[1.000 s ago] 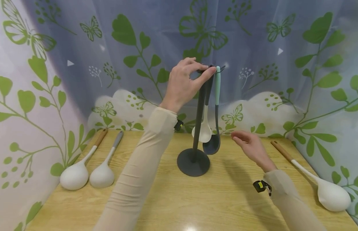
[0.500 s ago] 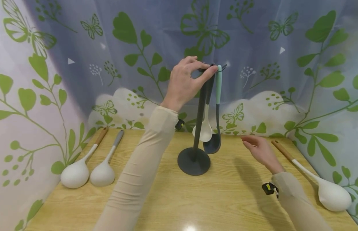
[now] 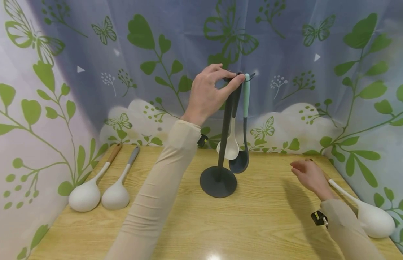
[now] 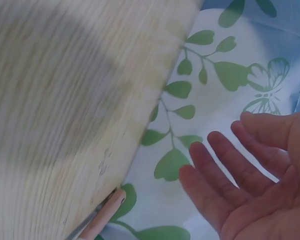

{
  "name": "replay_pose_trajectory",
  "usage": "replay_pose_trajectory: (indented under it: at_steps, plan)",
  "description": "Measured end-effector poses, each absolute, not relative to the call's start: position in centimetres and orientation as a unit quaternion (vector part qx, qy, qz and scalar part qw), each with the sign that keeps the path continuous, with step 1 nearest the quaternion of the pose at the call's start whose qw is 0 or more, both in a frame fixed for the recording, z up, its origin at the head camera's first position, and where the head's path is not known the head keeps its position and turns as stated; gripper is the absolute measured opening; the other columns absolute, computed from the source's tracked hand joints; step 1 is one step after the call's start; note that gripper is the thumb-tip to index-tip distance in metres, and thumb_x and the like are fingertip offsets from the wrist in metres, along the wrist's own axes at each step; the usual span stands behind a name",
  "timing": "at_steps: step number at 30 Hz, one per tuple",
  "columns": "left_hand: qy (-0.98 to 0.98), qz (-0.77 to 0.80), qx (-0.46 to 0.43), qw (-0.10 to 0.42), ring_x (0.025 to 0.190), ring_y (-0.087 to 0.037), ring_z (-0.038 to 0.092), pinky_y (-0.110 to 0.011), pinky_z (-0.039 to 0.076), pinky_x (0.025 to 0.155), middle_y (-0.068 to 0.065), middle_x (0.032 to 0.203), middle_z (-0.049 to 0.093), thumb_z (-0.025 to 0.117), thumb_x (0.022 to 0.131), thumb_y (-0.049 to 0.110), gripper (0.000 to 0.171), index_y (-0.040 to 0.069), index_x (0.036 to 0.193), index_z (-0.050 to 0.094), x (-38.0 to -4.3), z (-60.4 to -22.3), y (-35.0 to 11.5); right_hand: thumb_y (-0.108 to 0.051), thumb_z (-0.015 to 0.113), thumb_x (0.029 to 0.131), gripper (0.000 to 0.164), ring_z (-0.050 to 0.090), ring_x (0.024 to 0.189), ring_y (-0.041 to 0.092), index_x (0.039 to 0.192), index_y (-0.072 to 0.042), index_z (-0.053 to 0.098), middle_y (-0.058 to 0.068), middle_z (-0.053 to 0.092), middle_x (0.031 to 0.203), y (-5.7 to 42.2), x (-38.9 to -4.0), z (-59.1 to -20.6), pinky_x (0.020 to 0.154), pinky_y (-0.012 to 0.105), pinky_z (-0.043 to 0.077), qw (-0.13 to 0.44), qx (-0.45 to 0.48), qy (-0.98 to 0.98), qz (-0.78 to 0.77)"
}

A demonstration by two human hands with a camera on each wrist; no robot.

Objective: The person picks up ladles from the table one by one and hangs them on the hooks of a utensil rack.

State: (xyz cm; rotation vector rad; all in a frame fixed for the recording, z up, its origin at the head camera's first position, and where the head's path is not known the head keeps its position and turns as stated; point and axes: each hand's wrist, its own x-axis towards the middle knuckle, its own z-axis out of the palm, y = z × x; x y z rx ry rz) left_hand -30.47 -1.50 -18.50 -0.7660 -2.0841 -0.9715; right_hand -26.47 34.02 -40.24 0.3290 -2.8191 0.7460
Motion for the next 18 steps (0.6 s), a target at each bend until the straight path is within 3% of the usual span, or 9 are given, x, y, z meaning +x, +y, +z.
replay_pose_trajectory:
  at_steps: [7,14,18]
  plan:
    - [-0.806,-0.376,-0.297,0.348,0.125,-0.007,0.04,-0.034,0.038,0.103,-0.001,0.115,0.064,0.061,0.087,0.05,0.038,0.019,0.104,0.074,-30.6,-18.5,-1.5,-0.011,0.051,0.096,0.034,0.056,0.097,0.049,0.118,0.016,0.054,0.038,0.057,0.113,35.9,-26.0,-40.5,0.076,0.061,0.048,0.067,0.088,-0.969,0.221]
    - [-0.809,-0.376,-0.295,0.341,0.125,-0.006,0.039,-0.035,0.037,0.103,0.0,0.115,0.065,0.06,0.087,0.051,0.038,0.019,0.104,0.075,-30.6,-18.6,-1.4,-0.006,0.057,0.088,0.035,0.055,0.093,0.053,0.111,0.02,0.054,0.043,0.057,0.104,39.2,-26.0,-41.1,0.073,0.062,0.048,0.039,0.087,-0.979,0.18]
    - [-0.808,-0.376,-0.295,0.345,0.125,-0.006,0.04,-0.034,0.038,0.102,0.0,0.114,0.064,0.061,0.087,0.051,0.038,0.019,0.103,0.075,-30.6,-18.6,-1.4,-0.005,0.058,0.086,0.039,0.049,0.097,0.058,0.112,0.023,0.051,0.046,0.053,0.109,40.6,-25.2,-41.1,0.075,0.065,0.046,0.009,0.07,-0.983,0.167]
